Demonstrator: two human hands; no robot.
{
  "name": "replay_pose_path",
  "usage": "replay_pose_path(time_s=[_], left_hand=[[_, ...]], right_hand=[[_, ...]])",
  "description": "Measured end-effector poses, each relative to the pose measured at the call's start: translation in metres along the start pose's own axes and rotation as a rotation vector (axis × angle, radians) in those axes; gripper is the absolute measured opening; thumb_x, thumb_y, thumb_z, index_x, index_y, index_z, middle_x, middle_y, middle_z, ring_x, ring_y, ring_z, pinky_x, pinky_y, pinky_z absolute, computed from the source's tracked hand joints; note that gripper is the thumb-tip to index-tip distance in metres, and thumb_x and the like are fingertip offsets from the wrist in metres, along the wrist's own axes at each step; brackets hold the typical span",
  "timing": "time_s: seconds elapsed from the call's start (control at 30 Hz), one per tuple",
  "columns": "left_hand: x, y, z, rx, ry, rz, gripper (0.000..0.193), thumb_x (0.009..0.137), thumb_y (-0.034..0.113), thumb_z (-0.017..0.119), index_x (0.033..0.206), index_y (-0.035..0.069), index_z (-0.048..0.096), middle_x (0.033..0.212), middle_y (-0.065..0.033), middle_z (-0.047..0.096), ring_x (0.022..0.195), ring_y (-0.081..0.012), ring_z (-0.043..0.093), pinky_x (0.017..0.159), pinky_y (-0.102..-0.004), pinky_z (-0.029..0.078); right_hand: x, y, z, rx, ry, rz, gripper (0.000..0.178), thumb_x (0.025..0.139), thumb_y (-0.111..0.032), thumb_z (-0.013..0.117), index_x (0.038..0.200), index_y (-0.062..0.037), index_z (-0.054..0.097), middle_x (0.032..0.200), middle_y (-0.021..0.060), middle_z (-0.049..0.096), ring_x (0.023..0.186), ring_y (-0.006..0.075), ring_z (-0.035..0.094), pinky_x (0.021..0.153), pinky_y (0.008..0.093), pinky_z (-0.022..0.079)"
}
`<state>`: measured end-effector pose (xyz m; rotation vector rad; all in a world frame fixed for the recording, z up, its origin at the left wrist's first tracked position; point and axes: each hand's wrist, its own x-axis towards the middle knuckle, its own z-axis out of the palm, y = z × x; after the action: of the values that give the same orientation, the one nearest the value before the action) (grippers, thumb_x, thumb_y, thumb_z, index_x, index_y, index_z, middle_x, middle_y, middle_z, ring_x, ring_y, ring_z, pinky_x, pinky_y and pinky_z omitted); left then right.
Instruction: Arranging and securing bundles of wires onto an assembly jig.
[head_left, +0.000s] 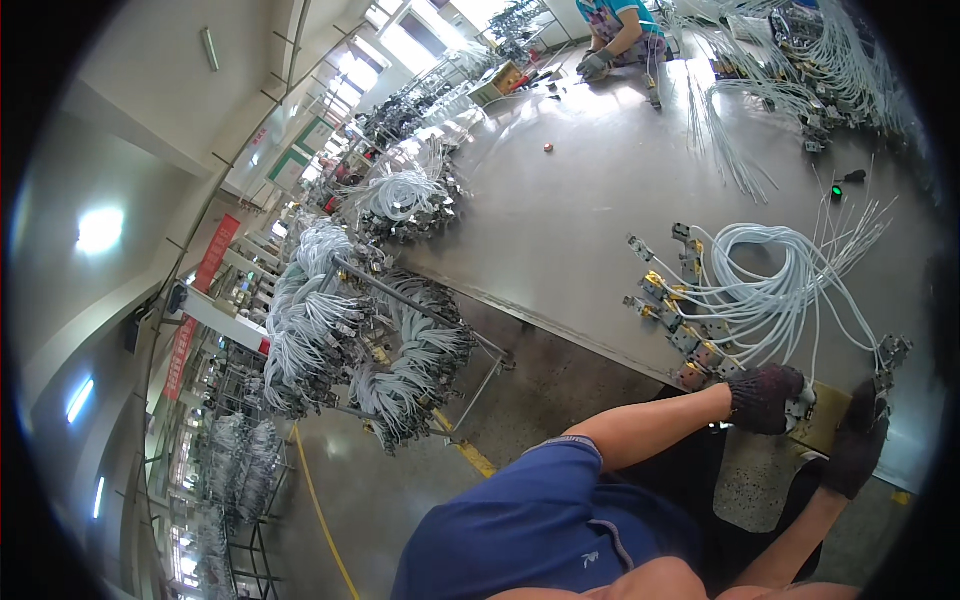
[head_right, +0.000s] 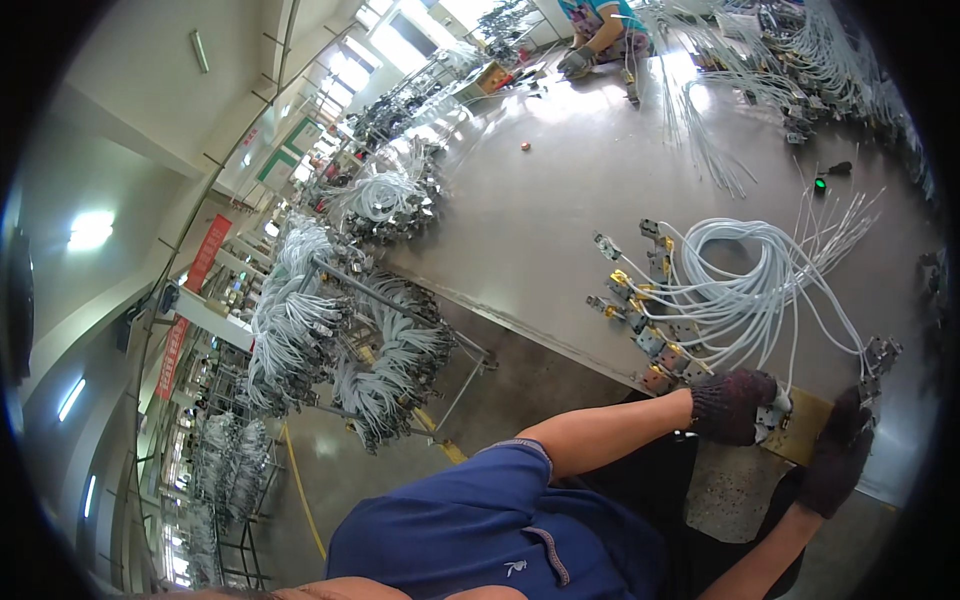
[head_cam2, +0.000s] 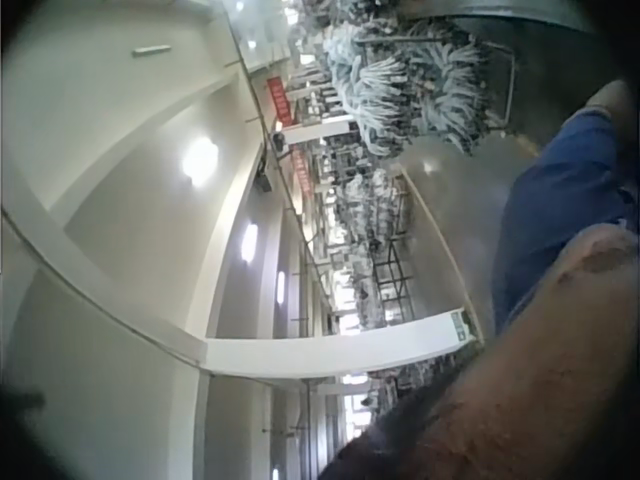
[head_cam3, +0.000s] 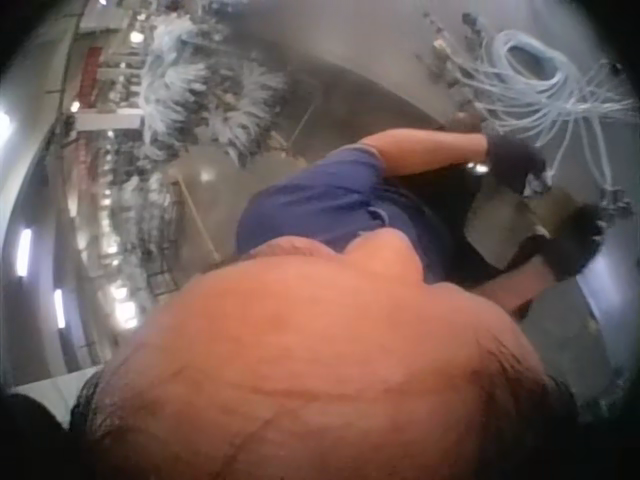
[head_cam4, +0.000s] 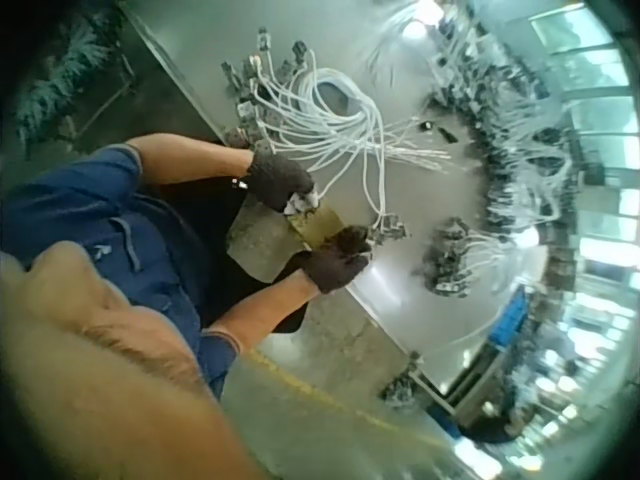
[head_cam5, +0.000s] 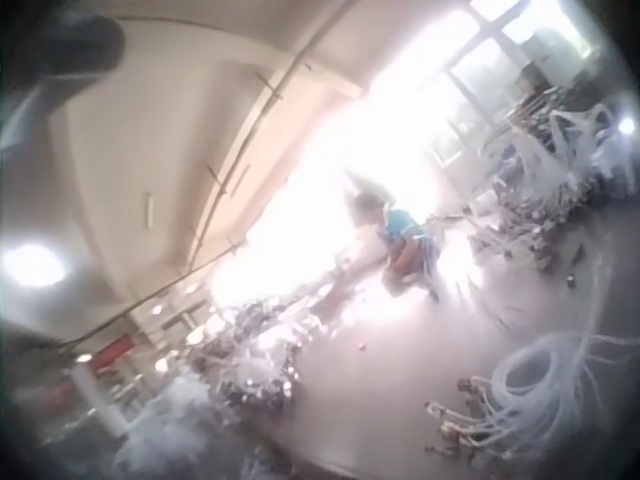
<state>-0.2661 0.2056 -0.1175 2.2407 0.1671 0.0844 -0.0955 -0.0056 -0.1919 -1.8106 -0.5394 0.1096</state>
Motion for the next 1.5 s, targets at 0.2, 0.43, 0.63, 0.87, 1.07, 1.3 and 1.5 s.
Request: replay_pose_path(time_s=[0.2, 0.43, 0.63, 0.87, 1.07, 1.3, 1.5], left_hand=[[0.013, -0.007, -0.001, 0.055, -0.029, 0.034, 0.047, 0.080, 0.020, 0.081, 0.125, 0.007, 0.076, 0.119, -0.0217, 0.074, 0.115, -0.0397, 0.073, 0.099, -0.0462, 0.060], [0.010, -0.008, 0.005, 0.079, -0.007, 0.051, 0.054, 0.076, 0.018, 0.083, 0.127, 0.006, 0.073, 0.118, -0.0235, 0.071, 0.115, -0.0417, 0.072, 0.100, -0.0494, 0.059], [0.010, -0.008, 0.006, 0.053, -0.008, 0.058, 0.054, 0.075, 0.015, 0.083, 0.127, 0.006, 0.073, 0.121, -0.0235, 0.072, 0.117, -0.0409, 0.072, 0.099, -0.0487, 0.059], [0.019, -0.011, -0.009, 0.146, -0.126, 0.030, 0.044, 0.083, 0.017, 0.082, 0.126, 0.008, 0.076, 0.120, -0.0188, 0.077, 0.117, -0.0388, 0.074, 0.098, -0.0443, 0.061], [0.034, -0.017, -0.022, 0.160, -0.249, 0.008, 0.050, 0.072, 0.021, 0.084, 0.120, 0.007, 0.076, 0.117, -0.0204, 0.078, 0.111, -0.0427, 0.075, 0.097, -0.0475, 0.061], [0.022, -0.009, -0.027, -0.165, -0.321, -0.006, 0.050, 0.090, -0.007, 0.075, 0.138, 0.004, 0.069, 0.131, -0.0096, 0.075, 0.120, -0.0193, 0.073, 0.104, -0.0367, 0.060], [0.028, 0.010, -0.029, -0.255, -0.371, -0.234, 0.056, 0.093, -0.008, 0.074, 0.147, 0.003, 0.063, 0.134, -0.0098, 0.074, 0.126, -0.0173, 0.070, 0.107, -0.0341, 0.059]], right_hand=[[-0.005, 0.014, 0.015, 0.017, 0.018, 0.011, 0.040, 0.117, -0.024, 0.058, 0.147, 0.0020, 0.061, 0.135, 0.0116, 0.072, 0.124, 0.0176, 0.066, 0.107, 0.0337, 0.051], [-0.022, 0.014, 0.026, 1.127, 0.109, 0.432, 0.037, 0.117, -0.020, 0.054, 0.149, -0.0020, 0.058, 0.140, 0.0135, 0.069, 0.126, 0.0203, 0.068, 0.111, 0.0364, 0.053], [-0.043, -0.001, 0.018, 0.336, 0.025, -0.075, 0.038, 0.117, -0.021, 0.053, 0.150, -0.0025, 0.059, 0.144, 0.0142, 0.067, 0.134, 0.0261, 0.065, 0.115, 0.0399, 0.051], [-0.100, 0.031, 0.017, 0.795, 0.103, 0.424, 0.043, 0.115, -0.024, 0.057, 0.153, -0.0056, 0.058, 0.149, 0.0105, 0.063, 0.134, 0.0244, 0.061, 0.110, 0.0398, 0.053], [-0.177, 0.105, 0.048, 0.098, -0.081, 0.170, 0.044, 0.107, -0.020, 0.066, 0.149, -0.0073, 0.059, 0.142, 0.0115, 0.065, 0.132, 0.0273, 0.062, 0.111, 0.0465, 0.054], [-0.229, 0.191, 0.063, -0.782, -0.401, -0.116, 0.023, 0.094, -0.021, 0.073, 0.109, -0.0044, 0.073, 0.123, 0.0183, 0.071, 0.118, 0.0379, 0.067, 0.105, 0.0477, 0.055], [-0.225, 0.190, 0.064, -0.510, -0.158, 0.191, 0.020, 0.095, -0.023, 0.072, 0.108, -0.0077, 0.074, 0.112, 0.0183, 0.073, 0.105, 0.0404, 0.071, 0.094, 0.0506, 0.057]])
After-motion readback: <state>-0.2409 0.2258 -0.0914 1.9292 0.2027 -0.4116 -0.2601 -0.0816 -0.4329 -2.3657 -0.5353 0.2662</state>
